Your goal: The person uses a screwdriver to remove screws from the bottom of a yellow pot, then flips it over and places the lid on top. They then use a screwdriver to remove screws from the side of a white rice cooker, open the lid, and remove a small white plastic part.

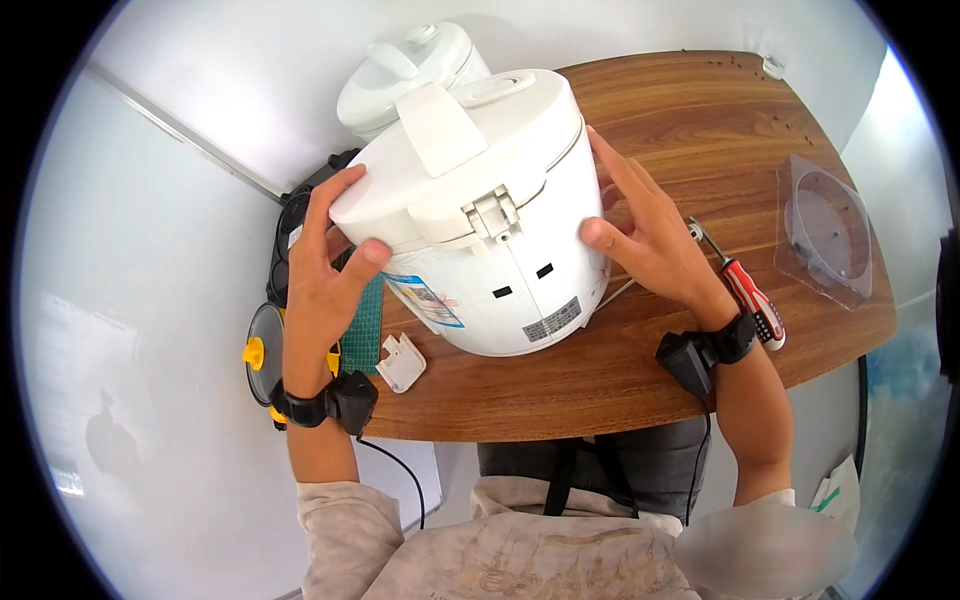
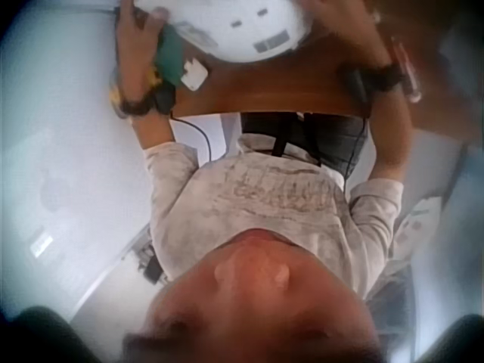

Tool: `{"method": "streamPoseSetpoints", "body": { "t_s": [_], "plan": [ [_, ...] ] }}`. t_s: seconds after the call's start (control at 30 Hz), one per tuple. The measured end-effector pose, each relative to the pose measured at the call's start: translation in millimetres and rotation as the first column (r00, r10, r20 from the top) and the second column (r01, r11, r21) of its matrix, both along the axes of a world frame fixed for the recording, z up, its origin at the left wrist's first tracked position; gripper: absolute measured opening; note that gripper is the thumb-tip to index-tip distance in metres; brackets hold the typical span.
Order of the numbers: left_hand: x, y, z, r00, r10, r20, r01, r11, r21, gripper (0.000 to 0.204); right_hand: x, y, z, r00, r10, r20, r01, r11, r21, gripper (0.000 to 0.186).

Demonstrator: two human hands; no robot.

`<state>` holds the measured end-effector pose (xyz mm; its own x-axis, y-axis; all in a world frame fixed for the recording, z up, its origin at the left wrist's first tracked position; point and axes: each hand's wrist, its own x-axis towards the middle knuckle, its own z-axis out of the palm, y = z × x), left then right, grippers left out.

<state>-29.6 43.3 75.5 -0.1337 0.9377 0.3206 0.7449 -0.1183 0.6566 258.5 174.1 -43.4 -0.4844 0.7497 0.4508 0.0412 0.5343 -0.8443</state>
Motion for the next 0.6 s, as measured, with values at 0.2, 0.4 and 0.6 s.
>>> {"method": "streamPoseSetpoints", "body": {
  "t_s": [0.2, 0.4, 0.6],
  "plan": [
    [-4.4, -1.6, 1.0, 0.999, -0.031, 0.035, 0.030, 0.999, 0.046, 0.091, 0.3, -2.1, -0.1, 1.000, 0.001, 0.019, -0.001, 1.000, -0.001, 0.103],
    [-3.6, -3.2, 7.1, 0.985, -0.060, 0.161, 0.059, 0.998, 0.012, 0.087, -0.7, -1.2, -11.0, 0.998, 0.065, -0.013, -0.065, 0.997, -0.028, 0.103],
    [1.5, -8.9, 13.8, 0.994, 0.007, 0.112, -0.007, 1.000, -0.006, 0.084, -3.6, 0.0, -16.3, 0.988, 0.145, -0.060, -0.149, 0.985, -0.081, 0.105]
  ]
}}
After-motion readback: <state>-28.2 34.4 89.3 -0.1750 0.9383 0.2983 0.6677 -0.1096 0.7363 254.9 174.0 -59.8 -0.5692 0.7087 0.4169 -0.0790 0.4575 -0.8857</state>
